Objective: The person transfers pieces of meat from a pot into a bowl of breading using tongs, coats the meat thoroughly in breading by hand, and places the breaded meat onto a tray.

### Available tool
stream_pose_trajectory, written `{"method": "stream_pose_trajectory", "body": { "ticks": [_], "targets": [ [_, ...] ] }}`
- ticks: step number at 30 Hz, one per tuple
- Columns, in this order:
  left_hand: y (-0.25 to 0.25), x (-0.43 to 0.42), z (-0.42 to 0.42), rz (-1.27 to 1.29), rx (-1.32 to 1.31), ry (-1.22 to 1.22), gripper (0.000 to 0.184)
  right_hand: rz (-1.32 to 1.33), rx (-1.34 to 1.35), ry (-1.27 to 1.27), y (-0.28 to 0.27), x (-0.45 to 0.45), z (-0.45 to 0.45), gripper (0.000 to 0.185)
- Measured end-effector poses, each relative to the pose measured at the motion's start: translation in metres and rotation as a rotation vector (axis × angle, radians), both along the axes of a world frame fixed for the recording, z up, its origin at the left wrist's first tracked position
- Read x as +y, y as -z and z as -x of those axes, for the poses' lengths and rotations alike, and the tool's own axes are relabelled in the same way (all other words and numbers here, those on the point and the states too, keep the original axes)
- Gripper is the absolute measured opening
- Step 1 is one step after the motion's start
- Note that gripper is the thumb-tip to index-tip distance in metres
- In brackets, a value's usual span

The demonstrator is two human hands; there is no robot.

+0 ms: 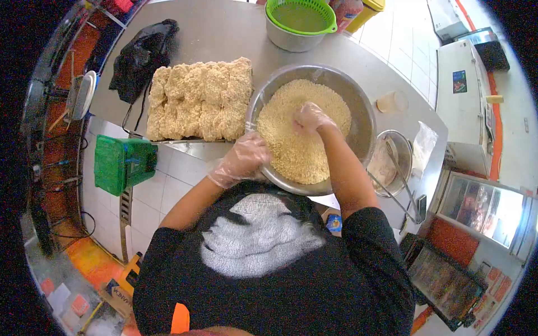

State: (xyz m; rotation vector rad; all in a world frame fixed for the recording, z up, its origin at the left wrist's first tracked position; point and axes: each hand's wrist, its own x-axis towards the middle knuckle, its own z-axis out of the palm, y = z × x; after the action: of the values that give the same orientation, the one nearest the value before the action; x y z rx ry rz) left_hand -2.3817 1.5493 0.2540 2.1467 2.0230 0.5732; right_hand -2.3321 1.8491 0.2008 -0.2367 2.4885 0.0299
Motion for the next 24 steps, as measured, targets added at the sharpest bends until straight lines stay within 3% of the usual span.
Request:
{"method": "stream_pose_trajectory", "body": {
  "ticks": [3,6,8,10,12,14,18,19,22,23,24],
  "targets": [
    [-0.025,-0.017,0.004,-0.283,0.05,-0.099,0.046,0.523,0.405,0.568,-0.04,-0.027,0.014,0.031],
    [-0.034,-0.045,0.007,-0.364,0.03,-0.26,0.054,0.189,0.269,0.278,-0.008,-0.036,0.045,0.032],
    [-0.03,-0.072,0.014,-0.33,-0.009,-0.35,0.05,0.087,0.175,0.333,0.014,-0.033,0.051,0.03],
    [-0.036,-0.096,0.024,-0.301,-0.016,-0.463,0.048,-0.061,0.078,0.225,0.004,-0.037,0.048,0.03],
    [-0.037,-0.119,0.035,-0.317,0.02,-0.57,0.045,-0.257,-0.02,-0.049,-0.053,-0.047,0.041,0.032],
    [-0.032,-0.144,0.047,-0.336,0.043,-0.658,0.042,-0.219,0.164,0.045,-0.053,-0.035,0.032,0.032],
    [-0.029,-0.186,0.065,-0.342,0.058,-0.776,0.036,-0.302,0.166,-0.057,-0.051,0.013,0.006,0.03],
    [-0.031,-0.194,0.071,-0.343,0.069,-0.8,0.035,-0.117,0.32,0.042,-0.056,0.026,-0.008,0.027],
    [-0.019,-0.225,0.088,-0.387,0.156,-0.886,0.036,-0.09,0.233,0.337,-0.145,-0.024,-0.019,0.031],
    [-0.014,-0.234,0.094,-0.414,0.155,-0.921,0.036,-0.084,0.413,0.325,-0.127,-0.007,-0.038,0.039],
    [-0.008,-0.243,0.099,-0.441,0.153,-0.952,0.037,0.013,0.367,0.479,-0.136,-0.012,-0.038,0.041]
  ]
}}
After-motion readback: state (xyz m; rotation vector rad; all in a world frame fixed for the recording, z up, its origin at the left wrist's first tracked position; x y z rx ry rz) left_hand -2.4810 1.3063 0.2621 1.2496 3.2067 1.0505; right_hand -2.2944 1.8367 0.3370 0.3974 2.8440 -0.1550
